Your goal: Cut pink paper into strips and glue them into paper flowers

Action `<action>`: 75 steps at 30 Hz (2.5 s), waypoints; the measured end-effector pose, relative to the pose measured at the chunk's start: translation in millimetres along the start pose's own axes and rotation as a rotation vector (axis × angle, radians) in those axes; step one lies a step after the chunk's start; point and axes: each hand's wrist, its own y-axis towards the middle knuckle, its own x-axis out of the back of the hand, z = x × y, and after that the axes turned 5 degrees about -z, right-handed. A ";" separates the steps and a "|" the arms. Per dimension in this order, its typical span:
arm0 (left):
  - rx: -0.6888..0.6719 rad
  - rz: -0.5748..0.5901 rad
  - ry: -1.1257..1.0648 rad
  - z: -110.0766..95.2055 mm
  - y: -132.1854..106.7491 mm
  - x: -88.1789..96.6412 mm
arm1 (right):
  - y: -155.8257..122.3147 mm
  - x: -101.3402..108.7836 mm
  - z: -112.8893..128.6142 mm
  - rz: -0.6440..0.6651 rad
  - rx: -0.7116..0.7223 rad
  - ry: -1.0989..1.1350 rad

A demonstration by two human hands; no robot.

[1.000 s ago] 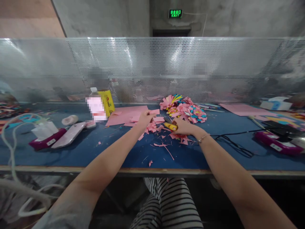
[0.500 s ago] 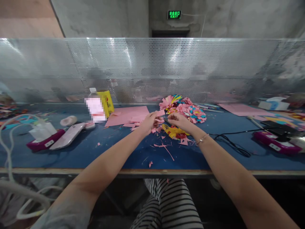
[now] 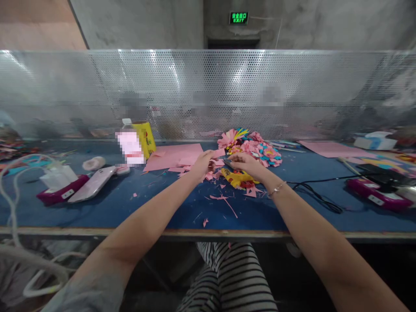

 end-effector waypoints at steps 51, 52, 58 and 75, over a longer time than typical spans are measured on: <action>0.058 -0.033 -0.110 -14.6 -6.1 -2.1 | 13.9 8.2 -13.5 -0.332 -0.091 0.224; 0.058 -0.032 -0.109 -14.7 -6.3 -2.1 | 16.0 12.2 -16.4 -0.368 -0.072 0.254; 0.061 -0.039 -0.113 -14.3 -5.6 -1.8 | 13.8 29.8 -15.6 -0.670 0.102 0.237; 0.069 -0.035 -0.133 -11.9 -7.2 -6.0 | -13.0 -9.6 12.2 0.203 0.304 -0.048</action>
